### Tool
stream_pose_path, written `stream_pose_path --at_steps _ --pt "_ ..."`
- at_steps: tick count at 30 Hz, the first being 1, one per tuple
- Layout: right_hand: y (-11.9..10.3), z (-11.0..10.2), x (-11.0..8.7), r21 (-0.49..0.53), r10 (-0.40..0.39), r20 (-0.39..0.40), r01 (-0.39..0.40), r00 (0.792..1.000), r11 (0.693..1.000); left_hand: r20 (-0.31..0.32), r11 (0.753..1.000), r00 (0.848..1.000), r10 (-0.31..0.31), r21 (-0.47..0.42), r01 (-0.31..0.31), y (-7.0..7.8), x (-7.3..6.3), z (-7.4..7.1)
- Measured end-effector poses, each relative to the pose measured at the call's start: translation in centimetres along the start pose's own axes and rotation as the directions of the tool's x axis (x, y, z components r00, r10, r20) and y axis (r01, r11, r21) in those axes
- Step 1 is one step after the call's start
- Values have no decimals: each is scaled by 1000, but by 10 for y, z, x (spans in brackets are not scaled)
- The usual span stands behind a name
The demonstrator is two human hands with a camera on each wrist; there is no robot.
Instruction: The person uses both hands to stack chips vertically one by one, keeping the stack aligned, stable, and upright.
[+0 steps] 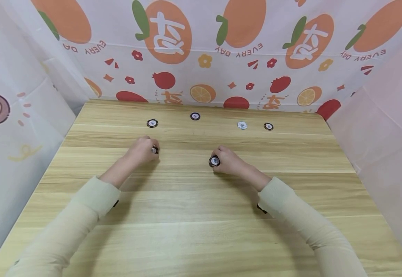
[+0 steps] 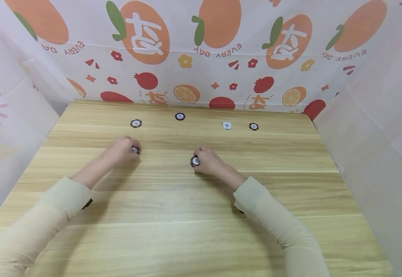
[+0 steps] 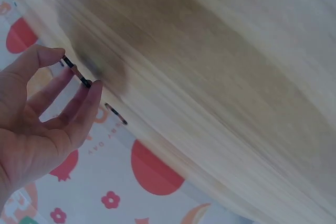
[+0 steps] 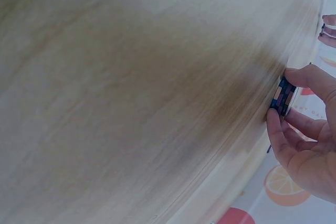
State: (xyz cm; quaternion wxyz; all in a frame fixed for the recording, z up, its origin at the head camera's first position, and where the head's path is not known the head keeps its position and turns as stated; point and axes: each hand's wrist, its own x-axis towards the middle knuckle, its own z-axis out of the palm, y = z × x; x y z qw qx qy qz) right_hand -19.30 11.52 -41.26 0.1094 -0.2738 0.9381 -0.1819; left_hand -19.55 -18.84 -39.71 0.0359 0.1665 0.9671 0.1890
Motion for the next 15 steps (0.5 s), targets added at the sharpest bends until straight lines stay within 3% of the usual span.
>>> stream_pose_path --at_steps 15 --pt "0 0 -1 11 -19 -16 19 1000 1000 10 993 995 104 53 -104 20 0 14"
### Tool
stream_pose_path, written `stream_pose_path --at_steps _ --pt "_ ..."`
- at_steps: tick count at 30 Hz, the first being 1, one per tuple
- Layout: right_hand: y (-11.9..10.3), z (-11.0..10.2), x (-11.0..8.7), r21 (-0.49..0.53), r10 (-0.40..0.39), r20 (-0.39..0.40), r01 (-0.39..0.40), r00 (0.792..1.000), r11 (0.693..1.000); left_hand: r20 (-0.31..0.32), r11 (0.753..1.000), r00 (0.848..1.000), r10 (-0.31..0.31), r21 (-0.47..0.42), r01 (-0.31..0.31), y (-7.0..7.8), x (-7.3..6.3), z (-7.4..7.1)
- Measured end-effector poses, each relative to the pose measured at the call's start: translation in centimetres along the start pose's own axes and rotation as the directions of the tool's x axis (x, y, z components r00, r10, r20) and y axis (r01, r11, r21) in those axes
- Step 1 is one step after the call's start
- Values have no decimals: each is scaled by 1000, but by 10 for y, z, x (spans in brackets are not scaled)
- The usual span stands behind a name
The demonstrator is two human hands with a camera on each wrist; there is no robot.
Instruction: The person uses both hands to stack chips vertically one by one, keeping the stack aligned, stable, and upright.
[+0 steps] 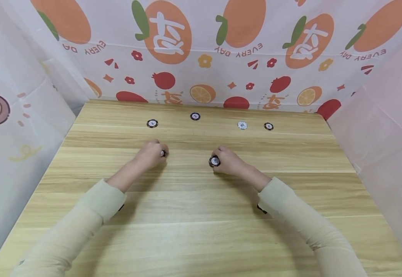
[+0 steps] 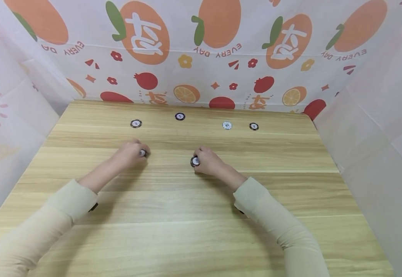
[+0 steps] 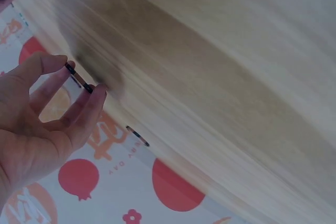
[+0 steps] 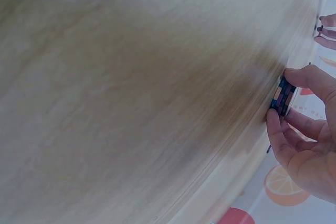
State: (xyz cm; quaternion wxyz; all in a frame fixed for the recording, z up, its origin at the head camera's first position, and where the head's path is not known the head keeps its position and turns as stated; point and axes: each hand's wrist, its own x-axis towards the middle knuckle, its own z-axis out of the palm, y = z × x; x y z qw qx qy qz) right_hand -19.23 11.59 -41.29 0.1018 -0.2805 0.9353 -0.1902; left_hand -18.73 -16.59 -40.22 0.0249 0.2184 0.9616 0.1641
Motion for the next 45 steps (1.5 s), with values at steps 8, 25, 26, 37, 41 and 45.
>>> stream_pose_path --at_steps 8,25,26,37,41,45 --pt "0 0 0 1 15 8 -15 1000 1000 13 1000 1000 22 15 -22 11 4 4" --pt "2 3 1 -2 7 0 -7 1000 1000 32 997 997 70 11 -70 39 13 11" --pt "2 3 1 -5 4 -1 -4 1000 1000 31 997 997 74 11 -75 41 13 11" --pt "2 4 2 -1 7 2 -7 1000 1000 37 990 992 124 63 -126 65 23 19" --pt "2 3 1 -1 5 0 -5 1000 1000 32 983 987 160 85 -162 73 25 21" --pt "2 3 0 5 4 -6 -4 1000 1000 32 979 983 181 86 -183 80 26 22"
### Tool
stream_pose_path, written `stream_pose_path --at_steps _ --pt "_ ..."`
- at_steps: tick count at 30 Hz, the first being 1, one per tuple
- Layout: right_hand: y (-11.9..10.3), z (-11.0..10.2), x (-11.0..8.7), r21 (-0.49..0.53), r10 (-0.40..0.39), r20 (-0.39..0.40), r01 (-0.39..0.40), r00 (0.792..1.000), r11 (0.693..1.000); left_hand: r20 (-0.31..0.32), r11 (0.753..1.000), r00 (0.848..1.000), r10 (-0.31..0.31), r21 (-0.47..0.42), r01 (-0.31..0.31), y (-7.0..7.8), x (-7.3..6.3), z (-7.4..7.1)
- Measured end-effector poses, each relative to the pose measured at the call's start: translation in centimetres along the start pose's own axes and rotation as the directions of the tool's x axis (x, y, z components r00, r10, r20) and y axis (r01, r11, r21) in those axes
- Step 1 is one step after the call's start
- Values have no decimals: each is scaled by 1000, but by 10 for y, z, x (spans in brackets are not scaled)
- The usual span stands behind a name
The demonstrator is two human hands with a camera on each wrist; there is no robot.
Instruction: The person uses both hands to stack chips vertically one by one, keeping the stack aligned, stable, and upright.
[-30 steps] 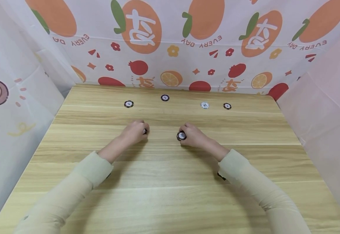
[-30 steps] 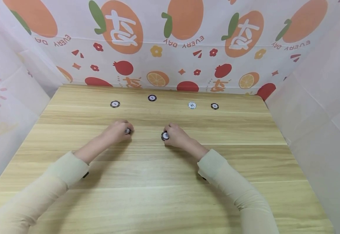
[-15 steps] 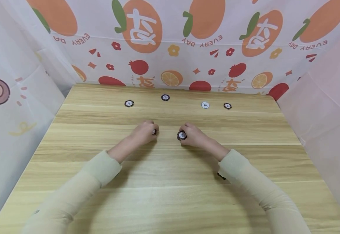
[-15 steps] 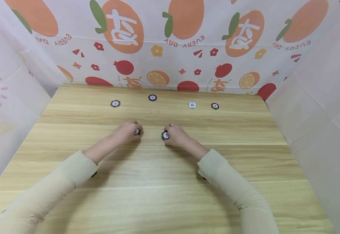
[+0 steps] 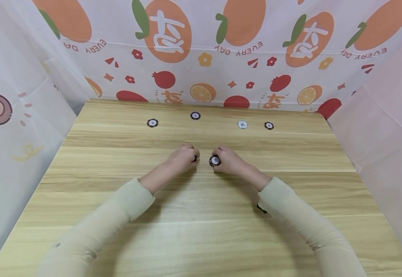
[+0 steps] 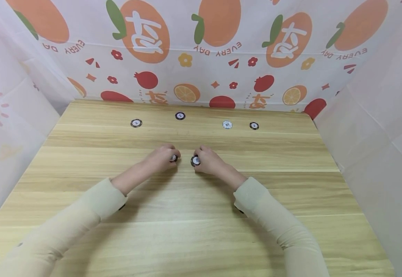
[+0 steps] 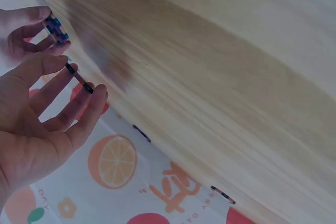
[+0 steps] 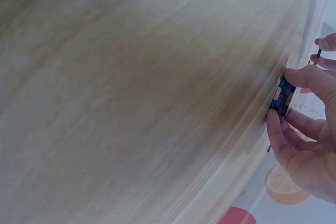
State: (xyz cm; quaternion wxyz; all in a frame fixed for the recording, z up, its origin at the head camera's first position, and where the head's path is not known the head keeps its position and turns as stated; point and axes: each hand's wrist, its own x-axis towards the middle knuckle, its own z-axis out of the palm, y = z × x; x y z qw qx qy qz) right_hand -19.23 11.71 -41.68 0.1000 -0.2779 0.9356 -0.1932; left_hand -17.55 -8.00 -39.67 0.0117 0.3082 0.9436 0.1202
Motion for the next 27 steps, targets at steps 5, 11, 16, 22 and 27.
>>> stream_pose_path --at_steps 5,11,16,22,27 --pt "0 0 -1 -3 -10 -7 10 1000 1000 -9 999 999 35 -3 -35 5 3 3" --pt "0 -1 -1 2 -20 -16 20 1000 1000 2 999 999 52 11 -52 9 8 8" --pt "0 -1 -1 1 -28 -13 28 1000 1000 19 999 999 50 20 -50 14 12 10" --pt "0 -2 -1 6 -20 -4 20 1000 1000 4 998 998 60 2 -60 21 16 10" --pt "1 -1 -1 6 -28 -9 28 1000 1000 4 998 998 60 -9 -60 24 18 12"
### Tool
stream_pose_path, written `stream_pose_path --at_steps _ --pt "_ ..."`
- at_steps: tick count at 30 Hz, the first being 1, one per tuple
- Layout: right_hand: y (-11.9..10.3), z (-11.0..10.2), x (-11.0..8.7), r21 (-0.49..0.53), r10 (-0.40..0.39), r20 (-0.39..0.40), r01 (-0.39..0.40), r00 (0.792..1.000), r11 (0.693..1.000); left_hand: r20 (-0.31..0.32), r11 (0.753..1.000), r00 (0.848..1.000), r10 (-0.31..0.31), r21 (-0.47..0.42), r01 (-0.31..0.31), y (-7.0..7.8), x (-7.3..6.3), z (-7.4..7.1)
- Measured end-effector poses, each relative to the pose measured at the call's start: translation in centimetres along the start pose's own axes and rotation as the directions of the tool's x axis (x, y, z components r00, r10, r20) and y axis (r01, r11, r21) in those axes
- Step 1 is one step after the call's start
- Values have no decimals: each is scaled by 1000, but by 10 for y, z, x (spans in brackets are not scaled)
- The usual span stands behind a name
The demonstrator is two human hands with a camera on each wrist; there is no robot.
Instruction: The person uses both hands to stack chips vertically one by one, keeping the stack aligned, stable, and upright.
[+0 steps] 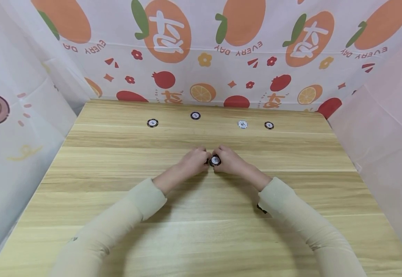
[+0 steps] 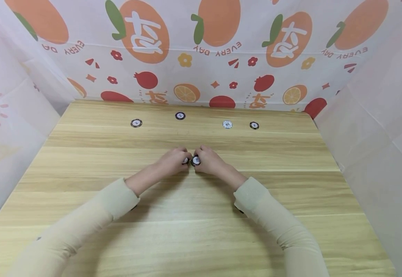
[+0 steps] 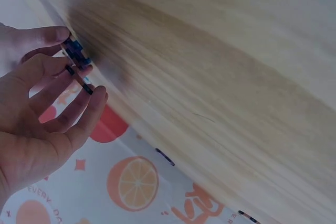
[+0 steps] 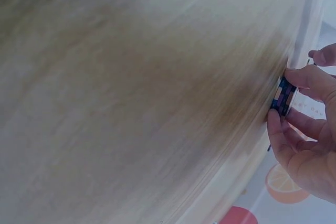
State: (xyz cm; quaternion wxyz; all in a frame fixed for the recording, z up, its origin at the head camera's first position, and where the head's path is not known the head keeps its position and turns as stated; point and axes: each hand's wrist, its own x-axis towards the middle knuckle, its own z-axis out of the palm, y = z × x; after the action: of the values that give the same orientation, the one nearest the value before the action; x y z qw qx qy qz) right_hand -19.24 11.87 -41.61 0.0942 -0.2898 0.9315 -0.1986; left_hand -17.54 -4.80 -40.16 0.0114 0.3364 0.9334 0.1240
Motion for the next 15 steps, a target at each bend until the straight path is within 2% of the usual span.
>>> stream_pose_path --at_steps 15 --pt "-1 -3 2 -30 14 35 -13 999 999 -21 1000 1000 7 -7 -7 4 7 1"
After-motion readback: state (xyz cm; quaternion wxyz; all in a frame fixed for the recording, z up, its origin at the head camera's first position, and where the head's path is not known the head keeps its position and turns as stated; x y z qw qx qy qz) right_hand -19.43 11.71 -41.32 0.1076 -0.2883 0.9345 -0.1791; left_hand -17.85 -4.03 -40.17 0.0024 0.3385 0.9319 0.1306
